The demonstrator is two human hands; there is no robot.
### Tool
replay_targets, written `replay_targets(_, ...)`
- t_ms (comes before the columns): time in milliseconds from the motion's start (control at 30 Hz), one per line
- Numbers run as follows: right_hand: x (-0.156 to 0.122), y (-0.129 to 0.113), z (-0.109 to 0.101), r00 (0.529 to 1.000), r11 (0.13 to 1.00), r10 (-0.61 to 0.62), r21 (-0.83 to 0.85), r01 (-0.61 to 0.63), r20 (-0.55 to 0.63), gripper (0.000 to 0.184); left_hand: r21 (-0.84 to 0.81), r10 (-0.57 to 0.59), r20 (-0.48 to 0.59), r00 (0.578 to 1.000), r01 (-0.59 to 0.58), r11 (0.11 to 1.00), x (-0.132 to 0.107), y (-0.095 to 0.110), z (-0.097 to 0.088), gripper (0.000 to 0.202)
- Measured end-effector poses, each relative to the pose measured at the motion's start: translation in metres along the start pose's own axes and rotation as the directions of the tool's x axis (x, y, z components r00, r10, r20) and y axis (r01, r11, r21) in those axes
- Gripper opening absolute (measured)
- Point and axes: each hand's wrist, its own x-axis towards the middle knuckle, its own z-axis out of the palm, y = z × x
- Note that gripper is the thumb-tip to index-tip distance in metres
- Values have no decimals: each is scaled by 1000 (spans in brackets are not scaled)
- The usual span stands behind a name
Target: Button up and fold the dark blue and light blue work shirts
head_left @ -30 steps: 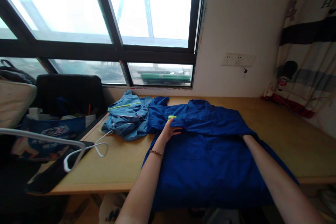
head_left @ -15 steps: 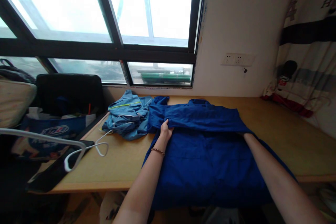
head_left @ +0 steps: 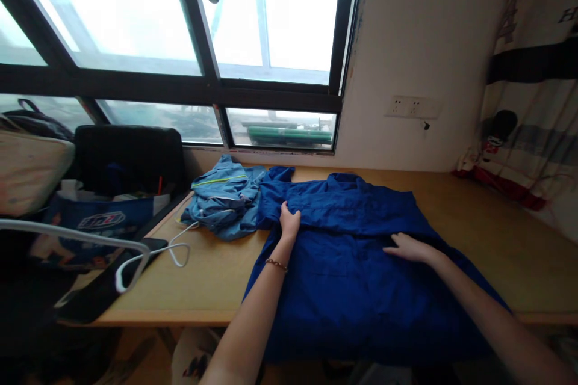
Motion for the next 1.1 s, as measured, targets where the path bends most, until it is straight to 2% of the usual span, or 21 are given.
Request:
replay_targets(67,-17,-13,-1,979,992,-106,83,92,172,49,67,75,-44,996,-72,995,3,7,-7,43)
replay_targets(100,-24,-20,-2,961,979,-175,142,147,213,49,65,77,-81,994,-72,995,6,11,-11,39)
replay_targets(133,-29,-26,-4,952,962,-234,191,196,197,47,58,75,-131,988,-68,996,8,15,-17,36)
replay_targets(167,-31,-30,-4,955,950,-262,211,229,141,45,64,82,-196,977,-71,995,11,18,-23,33)
replay_targets(233,-27,-30,1,970,959,-236,151,242,-54,43,163,136,-344,929,-84,983,16,24,-39,28)
replay_targets(300,-17,-18,15,945,980,-176,42,195,-274,42,350,210,-451,867,-45,936,22,26,-56,25)
replay_targets(333,-10,-8,25,920,987,-147,1,159,-364,41,439,219,-466,857,10,898,26,25,-64,25)
replay_targets(367,-4,3,36,895,992,-125,-23,127,-429,40,509,196,-452,870,71,858,29,22,-71,26)
replay_targets(433,5,27,57,857,997,-81,-29,77,-508,38,589,87,-362,928,155,793,37,15,-82,25)
replay_targets(533,12,52,76,841,999,-41,2,49,-539,34,613,-22,-217,976,154,775,46,4,-84,17)
replay_targets(700,12,60,78,848,998,-31,24,52,-529,32,542,-63,-56,996,84,836,48,-2,-69,16)
replay_targets(733,11,58,76,849,998,-23,31,46,-528,33,528,-58,-53,997,78,845,47,-1,-67,15)
replay_targets(800,10,55,75,847,998,1,51,30,-531,35,495,0,-112,994,56,867,45,4,-66,17)
replay_targets(867,10,53,74,846,997,23,73,19,-532,36,407,112,-245,963,-2,914,43,13,-68,24)
replay_targets(933,10,52,74,850,996,31,87,17,-525,36,282,233,-410,882,-121,952,40,27,-70,30)
replay_targets(1000,11,52,74,856,996,29,85,17,-517,36,199,334,-490,805,-270,942,31,44,-69,33)
replay_targets(1033,12,52,75,859,997,26,78,17,-512,36,183,387,-482,786,-342,922,24,53,-66,33)
replay_targets(1067,12,53,75,861,997,23,70,15,-508,36,183,458,-428,779,-422,888,14,60,-62,32)
replay_targets(1100,13,53,76,863,998,20,62,13,-505,35,189,538,-329,776,-504,843,2,66,-55,29)
